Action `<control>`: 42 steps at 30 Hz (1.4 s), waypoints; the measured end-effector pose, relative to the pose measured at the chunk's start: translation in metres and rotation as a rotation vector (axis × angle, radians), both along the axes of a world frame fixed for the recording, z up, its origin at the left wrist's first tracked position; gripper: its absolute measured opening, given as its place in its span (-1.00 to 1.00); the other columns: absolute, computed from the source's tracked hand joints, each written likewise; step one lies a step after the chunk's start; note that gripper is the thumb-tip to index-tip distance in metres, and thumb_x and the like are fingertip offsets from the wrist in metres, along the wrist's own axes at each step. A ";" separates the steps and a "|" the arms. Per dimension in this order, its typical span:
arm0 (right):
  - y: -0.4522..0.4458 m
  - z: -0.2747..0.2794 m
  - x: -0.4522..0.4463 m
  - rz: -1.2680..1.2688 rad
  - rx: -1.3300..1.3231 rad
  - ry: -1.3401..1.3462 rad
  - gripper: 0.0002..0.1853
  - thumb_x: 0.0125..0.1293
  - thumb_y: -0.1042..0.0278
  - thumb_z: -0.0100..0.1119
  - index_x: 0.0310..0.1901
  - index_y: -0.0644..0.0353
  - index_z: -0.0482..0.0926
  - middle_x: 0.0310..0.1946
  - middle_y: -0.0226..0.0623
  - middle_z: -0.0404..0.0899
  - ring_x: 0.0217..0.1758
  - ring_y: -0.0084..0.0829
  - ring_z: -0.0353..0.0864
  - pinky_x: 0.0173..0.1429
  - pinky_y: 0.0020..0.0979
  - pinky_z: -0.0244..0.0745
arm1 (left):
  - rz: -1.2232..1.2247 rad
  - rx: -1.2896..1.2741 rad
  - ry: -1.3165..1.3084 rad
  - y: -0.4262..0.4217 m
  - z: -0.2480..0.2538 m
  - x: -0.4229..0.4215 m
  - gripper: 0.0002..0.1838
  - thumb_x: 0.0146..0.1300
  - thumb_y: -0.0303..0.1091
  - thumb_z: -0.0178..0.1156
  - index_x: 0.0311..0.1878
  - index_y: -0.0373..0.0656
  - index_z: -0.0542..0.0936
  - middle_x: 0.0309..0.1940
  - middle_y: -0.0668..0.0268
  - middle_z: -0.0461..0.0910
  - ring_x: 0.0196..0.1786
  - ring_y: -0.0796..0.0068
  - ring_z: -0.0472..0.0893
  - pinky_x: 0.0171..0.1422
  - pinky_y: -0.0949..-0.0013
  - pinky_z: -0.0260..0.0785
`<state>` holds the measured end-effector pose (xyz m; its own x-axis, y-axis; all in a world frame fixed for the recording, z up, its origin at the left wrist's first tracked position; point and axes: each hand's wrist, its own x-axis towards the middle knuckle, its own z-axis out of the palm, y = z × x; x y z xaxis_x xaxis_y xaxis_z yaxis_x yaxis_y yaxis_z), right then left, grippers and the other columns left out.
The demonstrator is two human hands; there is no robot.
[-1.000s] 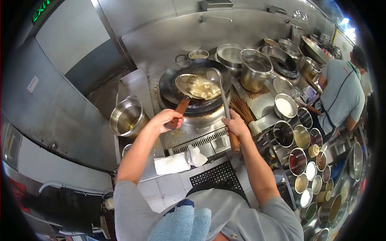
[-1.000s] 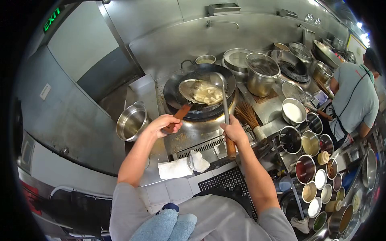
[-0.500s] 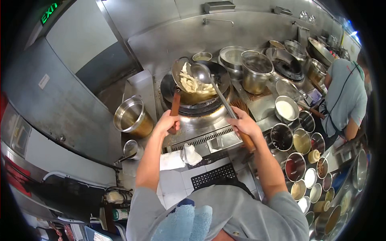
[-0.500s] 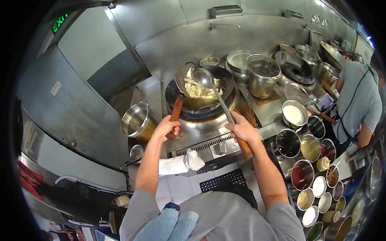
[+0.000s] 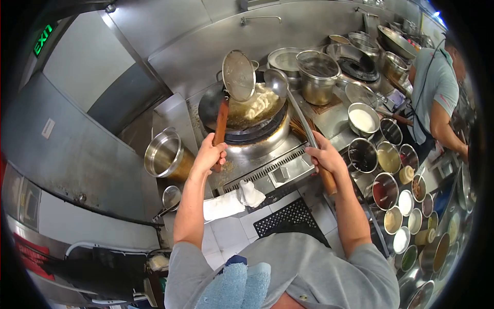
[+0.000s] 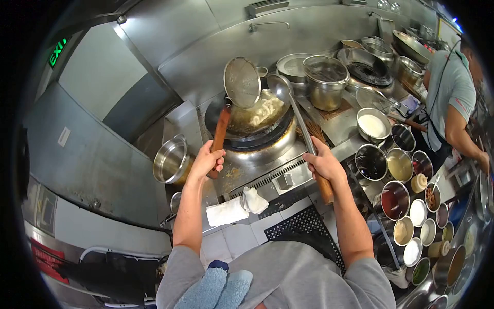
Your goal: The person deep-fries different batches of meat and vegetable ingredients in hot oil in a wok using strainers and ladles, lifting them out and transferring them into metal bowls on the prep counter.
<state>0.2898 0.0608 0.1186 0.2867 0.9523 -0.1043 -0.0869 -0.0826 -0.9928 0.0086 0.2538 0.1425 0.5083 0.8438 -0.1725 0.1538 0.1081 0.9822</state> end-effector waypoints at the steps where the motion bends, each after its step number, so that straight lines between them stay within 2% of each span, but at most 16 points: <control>1: -0.001 -0.001 -0.001 -0.012 0.002 0.003 -0.35 0.14 0.49 0.08 0.30 0.29 0.14 -0.60 -0.49 0.30 -0.69 -0.66 0.29 -0.69 -0.56 0.31 | 0.000 0.014 0.009 0.003 0.002 0.001 -0.80 0.22 -0.59 0.03 -0.13 -0.22 0.27 -0.51 0.36 0.32 -0.59 0.66 0.33 -0.66 0.54 0.18; 4: -0.004 -0.004 -0.002 -0.024 0.023 0.015 -0.35 0.14 0.46 0.12 0.28 0.30 0.14 -0.66 -0.48 0.31 -0.69 -0.63 0.32 -0.70 -0.52 0.29 | 0.008 0.091 0.066 0.020 0.003 -0.002 -0.78 0.22 -0.55 0.03 -0.09 -0.22 0.29 -0.54 0.36 0.31 -0.61 0.66 0.33 -0.66 0.51 0.20; 7: -0.008 0.005 -0.007 -0.041 0.015 0.018 -0.34 0.14 0.47 0.12 0.28 0.32 0.13 -0.66 -0.48 0.31 -0.69 -0.63 0.32 -0.70 -0.53 0.29 | 0.055 0.256 0.293 0.041 -0.004 -0.004 -0.60 0.22 -0.56 0.03 0.12 -0.27 0.24 -0.52 0.39 0.31 -0.60 0.71 0.28 -0.67 0.55 0.14; 8: -0.008 0.005 -0.007 -0.045 0.015 0.023 -0.34 0.14 0.48 0.12 0.29 0.32 0.12 -0.65 -0.47 0.31 -0.69 -0.63 0.32 -0.70 -0.53 0.29 | 0.091 0.341 0.449 0.049 -0.008 -0.003 -0.51 0.19 -0.51 0.03 0.21 -0.30 0.21 -0.47 0.19 0.46 -0.54 0.40 0.48 -0.53 0.34 0.35; 11: -0.007 -0.001 -0.006 -0.062 0.014 0.029 -0.33 0.14 0.49 0.10 0.30 0.31 0.12 -0.65 -0.48 0.30 -0.70 -0.64 0.32 -0.70 -0.53 0.30 | 0.224 0.878 0.736 0.078 -0.057 0.009 -0.62 0.12 -0.49 0.01 0.03 -0.33 0.28 -0.28 -0.20 0.55 -0.18 -0.12 0.58 -0.10 0.04 0.41; 12: -0.005 -0.003 -0.006 -0.070 0.012 0.023 -0.34 0.14 0.50 0.09 0.30 0.29 0.12 -0.66 -0.49 0.29 -0.71 -0.65 0.30 -0.70 -0.54 0.30 | 0.196 0.699 0.734 0.066 -0.043 0.020 -0.57 0.07 -0.51 0.00 0.06 -0.37 0.27 -0.18 -0.31 0.50 0.00 -0.28 0.46 0.12 -0.03 0.28; 14: -0.004 -0.001 -0.009 -0.097 0.007 0.034 -0.35 0.15 0.51 0.07 0.31 0.27 0.13 -0.68 -0.50 0.28 -0.73 -0.65 0.28 -0.71 -0.54 0.31 | 0.192 0.667 0.767 0.077 -0.066 0.031 -0.56 0.06 -0.53 0.01 0.06 -0.40 0.26 -0.18 -0.31 0.50 -0.03 -0.24 0.49 0.09 -0.01 0.32; 19: 0.001 0.001 -0.005 -0.107 -0.006 0.036 -0.34 0.15 0.50 0.07 0.32 0.26 0.11 -0.70 -0.49 0.27 -0.76 -0.63 0.27 -0.72 -0.52 0.32 | 0.134 0.629 0.767 0.054 -0.080 0.051 -0.59 0.05 -0.55 0.04 0.01 -0.38 0.28 -0.24 -0.26 0.51 -0.08 -0.24 0.51 0.01 -0.04 0.35; 22: 0.002 0.005 -0.003 -0.097 -0.001 0.044 -0.33 0.16 0.49 0.07 0.32 0.25 0.10 -0.72 -0.48 0.26 -0.78 -0.61 0.27 -0.72 -0.52 0.31 | 0.038 0.680 0.805 0.033 -0.081 0.051 -0.64 0.05 -0.55 0.04 -0.05 -0.36 0.28 -0.26 -0.24 0.50 -0.10 -0.26 0.50 -0.01 -0.06 0.35; 25: 0.002 0.007 -0.001 -0.100 -0.008 0.043 -0.33 0.16 0.49 0.07 0.32 0.24 0.10 -0.72 -0.48 0.26 -0.79 -0.60 0.26 -0.71 -0.53 0.29 | 0.048 0.832 0.786 0.017 -0.085 0.050 -0.71 0.09 -0.55 0.04 -0.10 -0.32 0.28 -0.32 -0.24 0.49 -0.18 -0.28 0.50 -0.08 -0.12 0.34; 26: 0.003 0.006 0.001 -0.096 -0.007 0.038 -0.33 0.16 0.48 0.07 0.33 0.23 0.10 -0.72 -0.48 0.26 -0.79 -0.61 0.26 -0.71 -0.53 0.28 | 0.011 0.801 0.885 0.010 -0.083 0.047 -0.62 0.05 -0.55 0.08 -0.03 -0.33 0.28 -0.25 -0.22 0.47 -0.18 -0.27 0.52 -0.09 -0.09 0.38; 29: 0.007 0.002 0.005 -0.075 0.008 0.047 -0.33 0.17 0.48 0.07 0.33 0.22 0.10 -0.71 -0.50 0.26 -0.77 -0.62 0.27 -0.70 -0.54 0.27 | 0.023 0.925 1.015 -0.006 -0.082 0.027 -0.54 0.07 -0.56 0.07 0.08 -0.32 0.25 -0.16 -0.18 0.44 -0.18 -0.16 0.56 -0.12 0.00 0.45; 32: 0.009 -0.003 0.008 -0.054 0.019 0.052 -0.33 0.17 0.49 0.07 0.33 0.23 0.10 -0.71 -0.51 0.26 -0.76 -0.63 0.27 -0.70 -0.54 0.27 | 0.036 1.084 1.254 0.000 -0.088 0.000 -0.50 0.14 -0.53 0.03 0.19 -0.28 0.24 -0.16 -0.09 0.46 -0.24 0.05 0.62 -0.25 0.18 0.54; 35: 0.008 -0.001 0.005 -0.037 0.016 0.053 -0.33 0.16 0.50 0.06 0.33 0.25 0.09 -0.70 -0.51 0.25 -0.74 -0.64 0.27 -0.70 -0.55 0.27 | 0.081 1.243 1.319 0.015 -0.094 -0.019 -0.53 0.17 -0.49 0.02 0.18 -0.28 0.25 -0.16 -0.04 0.45 -0.25 0.12 0.63 -0.27 0.24 0.55; 39: 0.006 0.001 0.002 -0.011 0.024 0.065 -0.33 0.16 0.50 0.06 0.33 0.28 0.08 -0.70 -0.52 0.25 -0.74 -0.64 0.25 -0.70 -0.55 0.28 | 0.155 1.081 1.252 0.026 -0.090 -0.015 -0.54 0.15 -0.51 0.04 0.16 -0.26 0.26 -0.15 -0.07 0.44 -0.22 0.02 0.61 -0.21 0.17 0.52; 42: 0.005 -0.001 0.003 -0.013 0.016 0.037 -0.32 0.16 0.50 0.06 0.33 0.28 0.08 -0.69 -0.51 0.25 -0.74 -0.65 0.25 -0.70 -0.54 0.29 | 0.131 0.869 1.089 0.013 -0.078 -0.001 -0.61 0.04 -0.62 0.08 -0.02 -0.24 0.29 -0.14 -0.17 0.42 -0.16 -0.15 0.56 -0.12 0.03 0.47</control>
